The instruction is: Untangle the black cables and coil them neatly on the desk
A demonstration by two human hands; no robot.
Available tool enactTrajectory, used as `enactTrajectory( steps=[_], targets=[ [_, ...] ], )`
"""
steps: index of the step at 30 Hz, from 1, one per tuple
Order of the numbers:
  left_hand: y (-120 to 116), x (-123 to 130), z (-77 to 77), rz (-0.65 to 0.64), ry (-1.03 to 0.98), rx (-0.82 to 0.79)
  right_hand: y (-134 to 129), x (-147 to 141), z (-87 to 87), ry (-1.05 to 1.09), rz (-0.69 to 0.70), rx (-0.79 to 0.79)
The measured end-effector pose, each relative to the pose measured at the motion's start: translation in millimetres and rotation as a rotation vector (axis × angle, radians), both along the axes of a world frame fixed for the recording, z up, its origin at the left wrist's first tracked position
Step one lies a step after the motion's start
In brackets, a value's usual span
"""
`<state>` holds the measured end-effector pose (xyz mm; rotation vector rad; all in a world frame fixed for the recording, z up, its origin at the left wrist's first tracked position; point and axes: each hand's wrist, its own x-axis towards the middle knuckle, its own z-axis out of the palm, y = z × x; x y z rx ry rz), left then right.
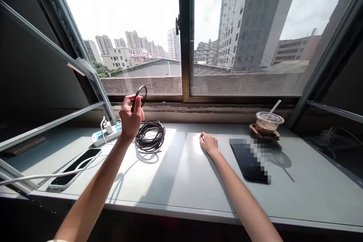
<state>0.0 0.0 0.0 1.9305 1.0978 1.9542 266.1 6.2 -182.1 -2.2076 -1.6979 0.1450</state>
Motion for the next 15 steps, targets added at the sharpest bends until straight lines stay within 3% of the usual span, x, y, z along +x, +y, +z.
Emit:
enactTrajectory(
  steps=[5,8,10,13,15],
  targets=[
    [-31,26,39.3,-0.043,-0.153,0.29,-3,0,3.0,0.013,0.009,0.011],
    [-48,35,45.0,-0.043,-0.224,0.371,-4,0,3.7,0.021,0.007,0.015],
    [-55,37,38.9,-0.126,-0.122,0.323,-4,1,3.2,0.028,0.005,0.018],
    [-55,33,17.9,-0.305,0.296,0.114,-5,2,1.1,0.043,0.003,0.023],
    [-47,24,-2.2,-0.249,0.512,-0.043,-6,4,-0.2,0.061,0.002,0.028]
  ],
)
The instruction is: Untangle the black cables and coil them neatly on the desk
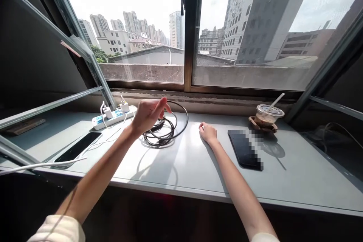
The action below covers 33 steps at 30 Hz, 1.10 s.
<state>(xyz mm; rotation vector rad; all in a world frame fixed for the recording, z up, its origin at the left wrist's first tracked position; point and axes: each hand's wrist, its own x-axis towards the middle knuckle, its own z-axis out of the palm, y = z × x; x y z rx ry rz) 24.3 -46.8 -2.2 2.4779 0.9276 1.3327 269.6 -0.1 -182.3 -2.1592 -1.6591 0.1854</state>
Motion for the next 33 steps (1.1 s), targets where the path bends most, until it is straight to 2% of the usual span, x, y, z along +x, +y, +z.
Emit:
enactTrajectory(
  steps=[3,5,6,8,10,13,17,23,27,30,33],
  targets=[
    [18,-24,-38.5,0.403,0.107,-0.128,-2,3,1.2,0.052,-0.015,0.018],
    [28,-45,-68.2,0.634,0.193,-0.259,-3,2,4.5,0.104,-0.028,0.04],
    [32,-55,-83.3,0.707,0.238,-0.282,-4,-1,6.4,0.134,-0.026,0.052],
    [36,-71,-111.5,0.754,0.308,-0.356,-5,-11,9.7,0.194,0.017,0.071],
    [37,-79,-133.9,0.666,0.372,-0.483,-7,-29,10.4,0.244,0.103,0.084],
    [37,-78,-151.4,0.598,0.357,-0.486,-9,-60,5.9,0.26,0.255,0.093],
    [34,-66,-149.1,0.642,0.206,-0.416,-9,-81,-2.8,0.274,0.453,0.122],
    [24,-40,-128.9,0.609,-0.057,-0.321,-5,-74,-6.5,0.575,0.461,0.162],
    [19,-27,-119.0,0.638,-0.104,-0.201,-1,-73,-7.5,0.801,0.469,0.206],
    [17,-23,-114.9,0.538,-0.103,-0.117,2,-74,-6.9,0.938,0.453,0.243],
    [14,-22,-110.5,0.356,-0.191,-0.248,3,-74,-4.5,1.035,0.43,0.278]
  ],
)
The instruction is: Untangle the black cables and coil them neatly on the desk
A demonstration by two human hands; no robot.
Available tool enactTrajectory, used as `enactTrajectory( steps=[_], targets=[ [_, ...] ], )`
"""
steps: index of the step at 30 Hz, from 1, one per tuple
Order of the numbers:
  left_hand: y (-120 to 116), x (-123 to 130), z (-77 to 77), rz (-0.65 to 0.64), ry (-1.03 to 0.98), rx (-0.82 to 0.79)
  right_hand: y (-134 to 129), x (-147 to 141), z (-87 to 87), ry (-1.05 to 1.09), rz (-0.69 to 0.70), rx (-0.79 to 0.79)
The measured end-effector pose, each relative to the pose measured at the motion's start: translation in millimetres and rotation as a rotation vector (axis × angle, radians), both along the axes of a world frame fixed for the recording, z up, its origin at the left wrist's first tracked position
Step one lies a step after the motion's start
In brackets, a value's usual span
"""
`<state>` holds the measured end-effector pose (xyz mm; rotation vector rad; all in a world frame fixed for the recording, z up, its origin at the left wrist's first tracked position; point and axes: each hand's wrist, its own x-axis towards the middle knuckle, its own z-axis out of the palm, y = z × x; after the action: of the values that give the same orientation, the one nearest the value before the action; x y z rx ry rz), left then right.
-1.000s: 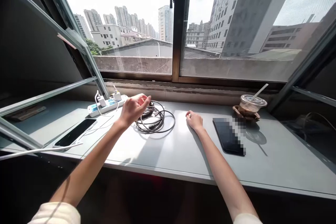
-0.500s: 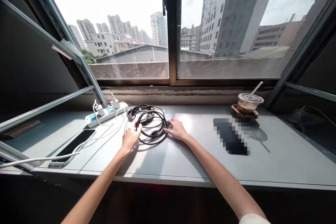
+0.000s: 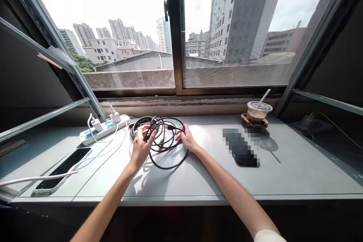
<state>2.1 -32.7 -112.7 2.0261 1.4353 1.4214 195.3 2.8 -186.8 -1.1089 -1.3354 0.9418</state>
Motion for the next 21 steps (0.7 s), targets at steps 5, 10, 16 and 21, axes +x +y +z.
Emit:
enactTrajectory(
  steps=[5,10,16,21],
  targets=[
    [-3,0,8.3,-0.086,-0.072,-0.093,-1,3,6.2,0.095,-0.036,0.025],
    [0,-1,7.7,-0.279,-0.092,-0.34,-3,15,19.3,0.13,-0.093,0.067],
    [-8,-1,33.4,-0.469,-0.412,-0.459,-9,27,36.2,0.126,-0.151,0.104],
    [-19,25,70.3,-0.574,-0.375,-0.347,-20,19,46.3,0.054,-0.116,0.041]
  ],
)
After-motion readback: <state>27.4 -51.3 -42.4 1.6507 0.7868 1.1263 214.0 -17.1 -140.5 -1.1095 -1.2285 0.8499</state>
